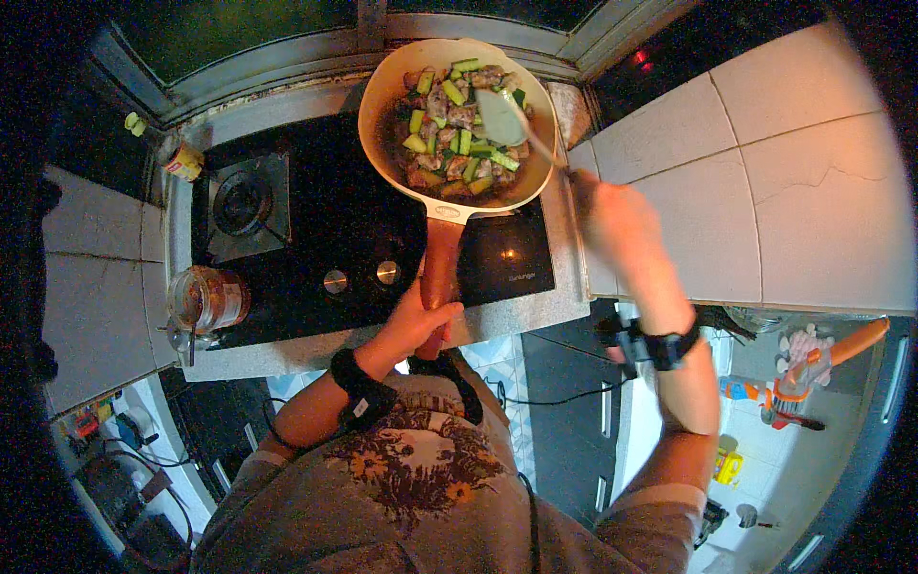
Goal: The person stir-fries meat and vegetables in a pan on a gas stove, then retrieves a jar of red chili paste from the refrigerator, opens it, and adds a spoonful to the pan before continuing to stir.
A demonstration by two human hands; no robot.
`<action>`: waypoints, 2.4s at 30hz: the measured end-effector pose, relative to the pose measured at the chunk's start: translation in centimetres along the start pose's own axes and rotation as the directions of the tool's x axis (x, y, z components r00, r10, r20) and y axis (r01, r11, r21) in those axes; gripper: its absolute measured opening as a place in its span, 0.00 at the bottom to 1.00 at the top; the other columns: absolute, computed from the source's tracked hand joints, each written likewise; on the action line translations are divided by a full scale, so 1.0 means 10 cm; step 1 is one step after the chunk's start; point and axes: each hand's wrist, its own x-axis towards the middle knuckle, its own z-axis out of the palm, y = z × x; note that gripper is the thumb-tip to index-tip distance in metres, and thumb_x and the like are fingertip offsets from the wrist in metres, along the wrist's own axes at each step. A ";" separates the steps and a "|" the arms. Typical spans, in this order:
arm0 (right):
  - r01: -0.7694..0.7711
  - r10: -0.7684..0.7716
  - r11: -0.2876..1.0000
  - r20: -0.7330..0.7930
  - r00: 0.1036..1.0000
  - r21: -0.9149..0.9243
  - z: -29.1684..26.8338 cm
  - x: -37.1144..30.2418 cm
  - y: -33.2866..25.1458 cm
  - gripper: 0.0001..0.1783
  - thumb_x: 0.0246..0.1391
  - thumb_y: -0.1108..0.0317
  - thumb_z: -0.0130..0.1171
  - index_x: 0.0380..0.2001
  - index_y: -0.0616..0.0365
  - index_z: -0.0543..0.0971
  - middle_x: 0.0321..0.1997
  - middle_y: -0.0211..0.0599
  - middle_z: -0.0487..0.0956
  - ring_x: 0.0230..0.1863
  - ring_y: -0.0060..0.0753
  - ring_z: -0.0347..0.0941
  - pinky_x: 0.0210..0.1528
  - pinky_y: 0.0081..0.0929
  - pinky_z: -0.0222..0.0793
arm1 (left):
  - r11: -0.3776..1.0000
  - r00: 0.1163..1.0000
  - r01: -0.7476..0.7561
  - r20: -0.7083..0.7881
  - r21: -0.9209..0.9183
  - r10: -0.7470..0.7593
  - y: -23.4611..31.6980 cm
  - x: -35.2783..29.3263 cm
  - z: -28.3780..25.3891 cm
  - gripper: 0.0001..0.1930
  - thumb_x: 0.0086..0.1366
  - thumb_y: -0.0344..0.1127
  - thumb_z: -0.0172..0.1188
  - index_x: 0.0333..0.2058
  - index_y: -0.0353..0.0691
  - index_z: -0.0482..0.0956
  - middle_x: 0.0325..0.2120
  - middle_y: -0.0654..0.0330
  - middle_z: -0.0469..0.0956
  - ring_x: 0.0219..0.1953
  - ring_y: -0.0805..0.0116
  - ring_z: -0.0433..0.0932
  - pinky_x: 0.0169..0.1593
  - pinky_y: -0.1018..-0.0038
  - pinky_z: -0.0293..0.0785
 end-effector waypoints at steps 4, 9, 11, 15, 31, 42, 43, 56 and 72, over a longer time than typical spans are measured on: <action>-0.035 0.053 0.978 0.083 0.995 -0.205 -0.45 0.43 0.29 0.12 0.54 0.65 0.45 0.32 0.57 0.77 0.25 0.51 0.77 0.28 0.50 0.76 0.26 0.40 0.70 | 0.999 0.999 0.045 0.010 0.032 -0.045 0.10 -0.06 -0.05 0.18 0.58 0.30 0.59 0.41 0.37 0.60 0.19 0.62 0.69 0.16 0.71 0.72 0.19 0.75 0.70; -0.150 0.135 0.988 0.291 0.947 0.029 -0.55 1.35 0.39 0.15 0.51 0.59 0.48 0.18 0.58 0.72 0.14 0.40 0.71 0.14 0.32 0.66 0.16 0.30 0.61 | 0.995 0.996 0.086 0.012 0.043 -0.087 0.24 -0.12 -0.15 0.19 0.58 0.30 0.59 0.44 0.38 0.60 0.22 0.63 0.69 0.18 0.73 0.71 0.21 0.75 0.70; -0.233 0.181 0.971 0.468 0.865 0.053 -0.57 1.66 0.54 0.18 0.52 0.54 0.51 0.15 0.53 0.69 0.11 0.27 0.64 0.10 0.20 0.55 0.12 0.21 0.50 | 0.991 0.994 0.108 0.013 0.082 -0.109 0.28 -0.12 -0.18 0.19 0.57 0.29 0.59 0.44 0.38 0.60 0.22 0.62 0.69 0.18 0.73 0.71 0.21 0.75 0.70; -0.342 0.106 0.856 0.517 0.850 0.387 -0.12 1.85 0.85 0.20 0.47 0.43 0.59 0.28 0.49 0.79 0.12 0.21 0.63 0.10 0.16 0.50 0.11 0.19 0.43 | 0.988 0.988 0.153 0.024 0.021 -0.154 0.30 -0.13 -0.20 0.19 0.57 0.29 0.60 0.43 0.38 0.61 0.23 0.61 0.69 0.17 0.72 0.71 0.21 0.74 0.70; 0.469 -0.447 0.883 -0.287 0.847 0.008 0.37 0.58 0.24 0.16 0.52 0.59 0.55 0.44 0.47 0.77 0.20 0.40 0.75 0.19 0.42 0.73 0.22 0.36 0.69 | 0.994 0.995 0.102 0.010 0.029 -0.102 0.25 -0.13 -0.15 0.16 0.58 0.31 0.59 0.41 0.38 0.62 0.21 0.63 0.69 0.17 0.74 0.71 0.21 0.76 0.70; 0.276 -0.282 0.955 -0.043 0.958 -0.111 -0.57 -0.67 0.34 0.20 0.48 0.63 0.57 0.48 0.45 0.75 0.18 0.37 0.71 0.20 0.40 0.70 0.21 0.35 0.66 | 0.998 0.997 0.062 -0.036 -0.025 -0.063 0.03 -0.04 -0.03 0.16 0.58 0.31 0.59 0.39 0.38 0.60 0.19 0.62 0.70 0.16 0.72 0.72 0.18 0.75 0.69; 0.283 -0.287 0.951 -0.016 0.958 -0.122 -0.58 -0.67 0.30 0.20 0.49 0.62 0.57 0.48 0.45 0.75 0.18 0.38 0.71 0.20 0.41 0.71 0.21 0.36 0.66 | 0.998 0.998 0.057 -0.016 -0.031 -0.058 0.02 -0.03 -0.04 0.17 0.58 0.31 0.59 0.39 0.38 0.60 0.19 0.62 0.70 0.15 0.72 0.72 0.18 0.75 0.69; -0.011 0.012 1.000 -0.049 0.999 0.023 0.11 -0.06 -0.23 0.15 0.57 0.62 0.49 0.47 0.46 0.76 0.33 0.48 0.78 0.27 0.41 0.76 0.28 0.32 0.73 | 0.997 0.999 0.045 0.031 -0.059 -0.043 -0.04 -0.01 -0.04 0.18 0.57 0.30 0.60 0.42 0.38 0.60 0.21 0.61 0.70 0.16 0.70 0.72 0.19 0.74 0.69; 0.127 -0.151 0.980 -0.150 0.977 -0.156 -0.46 0.22 -0.41 0.10 0.53 0.64 0.53 0.36 0.50 0.80 0.30 0.39 0.80 0.32 0.46 0.76 0.34 0.37 0.73 | 0.996 0.996 0.084 -0.015 -0.040 -0.084 -0.02 -0.02 0.00 0.16 0.57 0.28 0.59 0.38 0.39 0.59 0.20 0.60 0.70 0.16 0.69 0.72 0.20 0.73 0.70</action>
